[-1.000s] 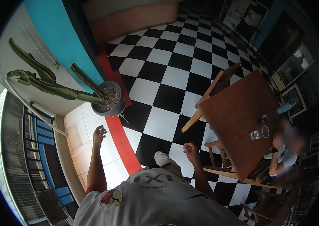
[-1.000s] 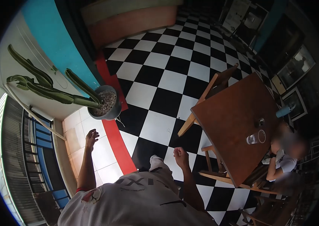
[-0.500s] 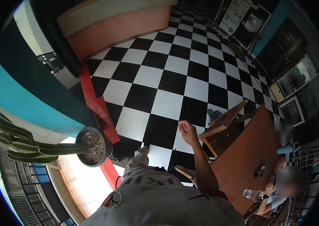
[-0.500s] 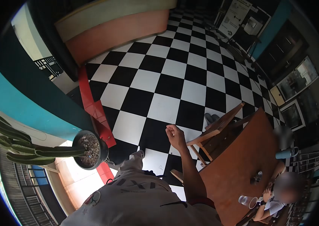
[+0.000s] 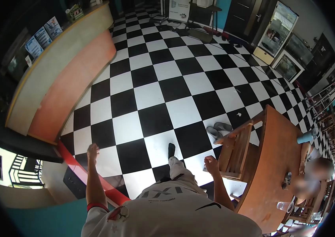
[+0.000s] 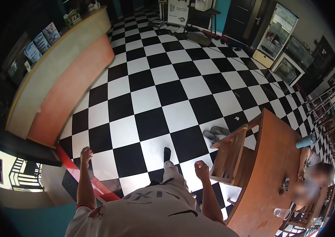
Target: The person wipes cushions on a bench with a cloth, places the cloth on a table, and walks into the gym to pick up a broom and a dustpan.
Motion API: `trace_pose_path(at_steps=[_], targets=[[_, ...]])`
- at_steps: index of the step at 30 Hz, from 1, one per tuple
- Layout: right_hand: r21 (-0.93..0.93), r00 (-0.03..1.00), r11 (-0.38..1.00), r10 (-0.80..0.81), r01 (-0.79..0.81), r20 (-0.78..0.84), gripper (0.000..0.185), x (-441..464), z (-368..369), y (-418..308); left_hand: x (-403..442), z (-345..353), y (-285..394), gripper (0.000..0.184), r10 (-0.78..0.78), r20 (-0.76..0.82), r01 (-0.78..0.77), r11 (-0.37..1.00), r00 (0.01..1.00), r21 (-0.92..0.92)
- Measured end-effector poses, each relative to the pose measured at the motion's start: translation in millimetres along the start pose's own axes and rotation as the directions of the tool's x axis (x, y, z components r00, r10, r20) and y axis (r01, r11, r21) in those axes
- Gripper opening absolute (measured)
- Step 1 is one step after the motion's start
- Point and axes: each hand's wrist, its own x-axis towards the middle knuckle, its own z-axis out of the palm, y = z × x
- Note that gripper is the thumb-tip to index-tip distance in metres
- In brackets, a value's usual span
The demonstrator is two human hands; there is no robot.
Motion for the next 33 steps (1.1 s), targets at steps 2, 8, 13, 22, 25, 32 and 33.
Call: trace_pose_path(at_steps=[2, 8, 13, 22, 25, 32, 33], targets=[[0.061, 0.994, 0.996, -0.067, 0.061, 0.086, 0.015, 69.0, 34.2, -26.7, 33.4, 48.6, 95.4, 0.040, 0.150, -0.010, -0.149, 0.988, 0.989, 0.041], [-0.006, 0.889, 0.960, -0.258, 0.282, 0.378, 0.023, 336.2, 116.4, -201.3, 109.2, 174.7, 75.0, 0.045, -0.173, 0.342, 0.080, 0.960, 0.924, 0.269], [0.178, 0.833, 0.915, -0.403, 0.362, 0.379, 0.021, 540.1, 138.3, -359.3, 90.7, 224.9, 37.0, 0.041, -0.591, 0.327, 0.403, 0.773, 0.737, 0.490], [0.159, 0.910, 0.942, -0.328, 0.296, 0.251, 0.020, 802.4, 176.7, -431.1, 357.3, 305.7, 103.3, 0.023, -0.755, 0.046, 0.739, 0.651, 0.654, 0.175], [0.116, 0.953, 0.965, -0.251, 0.234, 0.170, 0.021, 871.7, 167.1, -438.1, 551.4, 392.8, 184.5, 0.018, -0.428, 0.072, 0.420, 0.901, 0.901, 0.106], [0.114, 0.990, 0.992, -0.031, 0.048, -0.141, 0.022, 1061.5, 186.0, -470.1, 796.3, 588.1, 688.4, 0.019, 0.353, 0.481, -0.424, 0.905, 0.803, 0.043], [0.045, 0.990, 0.998, -0.045, 0.052, -0.130, 0.023, 1098.3, 195.7, -475.6, 821.0, 612.5, 723.1, 0.019, 0.420, 0.495, -0.490, 0.872, 0.761, 0.012]])
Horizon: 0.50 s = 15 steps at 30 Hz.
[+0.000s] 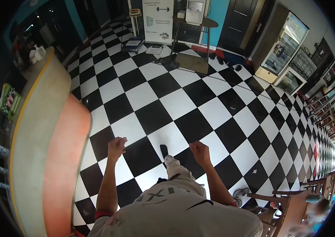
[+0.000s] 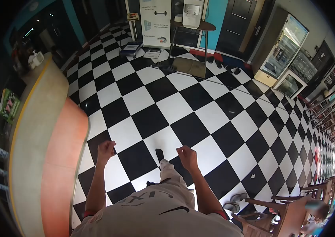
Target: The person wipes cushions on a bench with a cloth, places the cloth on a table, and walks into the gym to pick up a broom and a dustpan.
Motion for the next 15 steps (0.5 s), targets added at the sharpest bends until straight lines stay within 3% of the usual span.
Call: trace_pose_path(at_steps=[2, 3, 4, 6, 7, 9, 11, 13, 15], targets=[[-0.045, 1.000, 0.999, 0.004, -0.002, 0.030, 0.030, 76.0, 41.4, -10.1, 63.0, 6.4, 36.4, 0.016, 0.107, -0.034, -0.108, 0.994, 0.994, -0.011], [0.099, 0.993, 0.992, 0.076, -0.085, 0.085, 0.029, 118.2, 71.0, -11.0, 91.2, 7.8, 55.2, 0.014, 0.142, -0.084, -0.144, 0.989, 0.986, -0.024], [0.203, 0.991, 0.978, -0.063, 0.039, 0.114, 0.029, 160.3, 90.8, -31.2, 118.9, 0.3, 50.5, 0.011, 0.073, -0.054, -0.069, 0.996, 0.996, 0.060], [0.192, 0.931, 0.959, -0.256, 0.210, 0.259, 0.024, 243.8, 139.3, -75.2, 161.6, -25.7, 45.0, 0.015, 0.023, -0.053, -0.018, 0.995, 0.998, 0.098], [0.057, 0.866, 0.956, -0.285, 0.287, 0.410, 0.023, 290.2, 157.3, -94.3, 176.8, -36.2, 38.5, 0.017, 0.000, -0.066, 0.008, 0.992, 0.998, 0.125], [0.044, 0.748, 0.922, -0.338, 0.384, 0.571, 0.022, 368.0, 186.3, -161.0, 208.1, -64.0, -7.1, 0.020, -0.031, -0.245, 0.040, 0.999, 0.969, 0.032], [0.244, 0.719, 0.839, -0.542, 0.486, 0.434, 0.025, 435.9, 226.4, -210.6, 235.8, -109.6, -42.3, 0.018, -0.223, -0.276, 0.224, 0.974, 0.935, -0.026], [0.264, 0.613, 0.771, -0.626, 0.580, 0.482, 0.027, 511.3, 272.2, -238.6, 272.7, -137.8, -39.3, 0.017, -0.342, -0.423, 0.308, 0.940, 0.839, -0.147], [0.172, 0.604, 0.824, -0.522, 0.540, 0.602, 0.033, 582.3, 306.9, -271.5, 320.6, -157.1, -25.9, 0.017, -0.303, -0.579, 0.258, 0.953, 0.757, -0.162]])
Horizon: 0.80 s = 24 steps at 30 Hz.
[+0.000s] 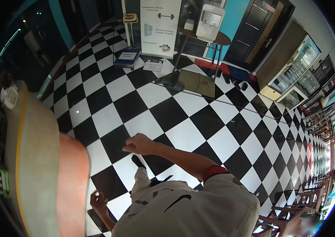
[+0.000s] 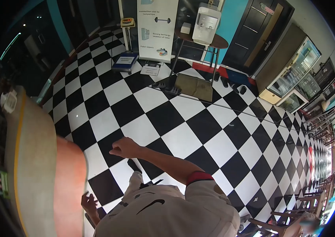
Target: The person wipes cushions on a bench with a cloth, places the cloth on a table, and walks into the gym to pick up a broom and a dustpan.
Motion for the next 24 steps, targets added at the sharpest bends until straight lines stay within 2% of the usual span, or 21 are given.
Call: trace_pose_path(at_steps=[1, 2, 3, 4, 5, 7, 8, 9, 10, 11, 12, 13, 15, 16, 18, 19, 20, 21, 22, 24], targets=[[0.013, 0.999, 0.999, 0.051, -0.051, 0.002, 0.035, 34.1, -4.1, 11.6, 43.7, -2.5, -34.0, 0.013, 0.062, 0.029, -0.060, 0.997, 0.998, -0.046], [0.026, 0.995, 0.994, 0.103, -0.103, 0.005, 0.037, 68.1, -8.1, 23.2, 88.7, -1.6, -42.4, 0.009, -0.026, 0.061, 0.029, 0.999, 0.998, -0.041], [0.076, 0.986, 0.985, 0.157, -0.153, -0.052, 0.036, 94.1, -10.6, 38.6, 129.6, 12.8, -33.2, 0.009, -0.033, 0.073, 0.038, 0.997, 0.997, -0.071], [0.130, 0.971, 0.971, 0.213, -0.199, -0.106, 0.036, 118.8, -11.4, 53.0, 171.0, 31.5, -10.0, 0.010, -0.039, 0.083, 0.048, 0.994, 0.996, -0.099], [-0.017, 0.957, 0.973, 0.222, -0.229, -0.185, 0.036, 139.6, -5.9, 77.4, 198.8, 63.4, 51.2, 0.014, 0.078, 0.034, -0.079, 0.997, 0.996, 0.014], [-0.061, 0.937, 0.944, 0.312, -0.325, -0.159, 0.030, 172.2, -21.0, 114.2, 315.9, 86.3, 62.8, 0.015, 0.098, 0.267, -0.119, 0.991, 0.959, 0.063], [0.033, 0.917, 0.930, 0.366, -0.365, -0.157, 0.026, 183.7, -33.0, 132.3, 365.8, 103.2, 80.6, 0.016, 0.071, 0.379, -0.118, 0.988, 0.923, 0.102], [0.003, 0.895, 0.918, 0.387, -0.397, -0.221, 0.027, 195.4, -45.6, 145.3, 405.5, 130.3, 118.2, 0.018, 0.241, 0.439, -0.295, 0.954, 0.866, 0.059], [0.014, 0.847, 0.873, 0.478, -0.488, -0.232, 0.027, 204.7, -62.5, 156.4, 441.4, 159.5, 164.6, 0.021, 0.391, 0.494, -0.455, 0.890, 0.777, 0.012], [-0.024, 0.802, 0.858, 0.469, -0.513, -0.371, 0.026, 215.2, -67.4, 183.4, 465.7, 189.6, 205.9, 0.022, 0.369, 0.464, -0.415, 0.910, 0.805, -0.002], [-0.008, 0.752, 0.836, 0.489, -0.549, -0.442, 0.021, 228.5, -77.4, 202.9, 492.0, 217.6, 238.5, 0.023, 0.352, 0.429, -0.379, 0.925, 0.832, -0.025], [0.079, 0.695, 0.835, 0.502, -0.545, -0.515, 0.018, 246.7, -86.1, 223.5, 535.8, 234.7, 256.8, 0.019, 0.347, 0.530, -0.416, 0.909, 0.774, 0.012], [0.139, 0.579, 0.809, 0.518, -0.572, -0.630, 0.019, 292.8, -95.7, 261.2, 623.7, 267.0, 284.9, 0.016, 0.304, 0.708, -0.489, 0.870, 0.637, 0.067], [0.162, 0.517, 0.799, 0.513, -0.579, -0.686, 0.020, 322.4, -103.5, 282.6, 654.2, 289.8, 297.7, 0.017, 0.324, 0.702, -0.489, 0.872, 0.634, 0.039], [0.212, 0.457, 0.739, 0.587, -0.639, -0.668, 0.021, 403.2, -111.4, 324.1, 706.9, 331.1, 320.3, 0.022, 0.350, 0.679, -0.475, 0.880, 0.646, -0.002], [0.234, 0.465, 0.720, 0.626, -0.654, -0.626, 0.021, 454.2, -117.1, 340.6, 736.4, 347.8, 320.4, 0.023, 0.340, 0.653, -0.443, 0.896, 0.677, -0.008], [0.366, 0.488, 0.693, 0.708, -0.621, -0.511, 0.020, 510.7, -125.1, 355.3, 769.6, 362.1, 315.0, 0.024, 0.308, 0.641, -0.401, 0.916, 0.703, -0.001], [0.145, 0.670, 0.825, 0.534, -0.546, -0.515, 0.020, 565.3, -134.3, 368.7, 805.6, 366.7, 305.9, 0.025, 0.268, 0.632, -0.359, 0.933, 0.727, 0.017], [0.130, 0.739, 0.873, 0.470, -0.470, -0.484, 0.020, 627.5, -146.8, 368.6, 836.7, 362.2, 301.6, 0.025, 0.221, 0.624, -0.314, 0.948, 0.750, 0.042], [0.226, 0.814, 0.869, 0.492, -0.439, -0.310, 0.023, 751.5, -183.1, 343.5, 890.7, 347.4, 296.6, 0.028, 0.118, 0.571, -0.197, 0.977, 0.813, 0.078]])
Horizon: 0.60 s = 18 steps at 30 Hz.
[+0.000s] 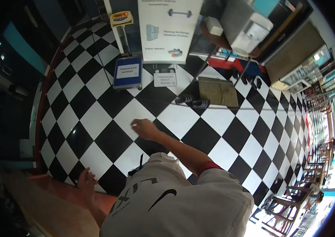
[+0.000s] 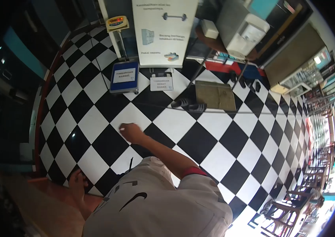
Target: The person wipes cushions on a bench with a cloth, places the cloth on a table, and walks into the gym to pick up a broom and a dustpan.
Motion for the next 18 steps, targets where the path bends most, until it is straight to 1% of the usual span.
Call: trace_pose_path(at_steps=[1, 2, 3, 4, 5, 7, 8, 10, 11, 13, 14, 15, 17, 18], targets=[[0.005, 0.996, 0.998, -0.064, 0.063, 0.064, 0.023, 46.4, 12.1, -35.4, 19.2, -25.0, -17.6, 0.028, -0.022, -0.035, 0.021, 0.999, 0.999, -0.039], [0.013, 0.984, 0.992, -0.128, 0.128, 0.122, 0.023, 92.3, 24.0, -65.9, 37.4, -49.1, -31.9, 0.030, -0.078, -0.106, 0.073, 0.996, 0.991, -0.047], [-0.011, 0.959, 0.971, -0.235, 0.240, 0.161, 0.023, 134.8, 35.8, -92.7, 55.9, -72.3, -43.8, 0.031, -0.131, -0.170, 0.124, 0.991, 0.977, -0.051], [-0.026, 0.922, 0.939, -0.332, 0.344, 0.198, 0.023, 173.6, 47.5, -114.7, 74.7, -91.0, -56.7, 0.032, -0.177, -0.283, 0.162, 0.984, 0.943, -0.078], [-0.009, 0.904, 0.920, -0.385, 0.393, 0.185, 0.022, 209.6, 57.6, -134.2, 97.8, -107.4, -65.4, 0.032, -0.225, -0.386, 0.200, 0.974, 0.895, -0.105], [0.028, 0.864, 0.876, -0.480, 0.482, 0.148, 0.020, 279.6, 78.6, -160.7, 153.8, -137.1, -62.8, 0.033, -0.312, -0.427, 0.273, 0.950, 0.849, -0.151], [0.046, 0.875, 0.883, -0.468, 0.466, 0.123, 0.019, 311.2, 90.0, -163.1, 183.9, -151.6, -61.7, 0.034, -0.354, -0.445, 0.310, 0.935, 0.822, -0.172], [0.082, 0.885, 0.887, -0.460, 0.455, 0.067, 0.019, 380.8, 113.0, -165.1, 268.7, -172.9, -57.5, 0.034, -0.374, -0.429, 0.345, 0.927, 0.822, -0.147], [0.063, 0.906, 0.905, -0.423, 0.421, 0.027, 0.019, 412.2, 125.0, -156.3, 308.5, -192.6, -53.1, 0.034, -0.382, -0.422, 0.366, 0.923, 0.822, -0.121], [-0.095, 0.976, 0.972, -0.209, 0.214, 0.059, 0.023, 467.7, 137.7, -138.3, 403.3, -239.5, -61.2, 0.035, -0.140, -0.320, 0.144, 0.989, 0.937, -0.009], [-0.133, 0.976, 0.969, -0.215, 0.208, -0.041, 0.022, 490.1, 147.1, -117.2, 465.0, -255.9, -65.7, 0.036, -0.007, -0.247, 0.014, 1.000, 0.969, 0.026], [-0.084, 0.980, 0.980, -0.184, 0.178, -0.074, 0.020, 505.7, 144.2, -106.7, 527.6, -274.3, -70.3, 0.035, 0.098, -0.201, -0.105, 0.994, 0.975, -0.026], [-0.049, 0.978, 0.986, -0.163, 0.157, -0.130, 0.020, 525.6, 130.5, -88.5, 622.8, -271.6, 17.1, 0.035, -0.009, -0.078, 0.012, 0.999, 0.997, 0.037], [-0.026, 0.982, 0.999, 0.025, -0.030, -0.186, 0.021, 541.4, 133.0, -71.9, 665.7, -268.1, 52.0, 0.034, 0.076, -0.054, -0.069, 0.990, 0.996, 0.125]])
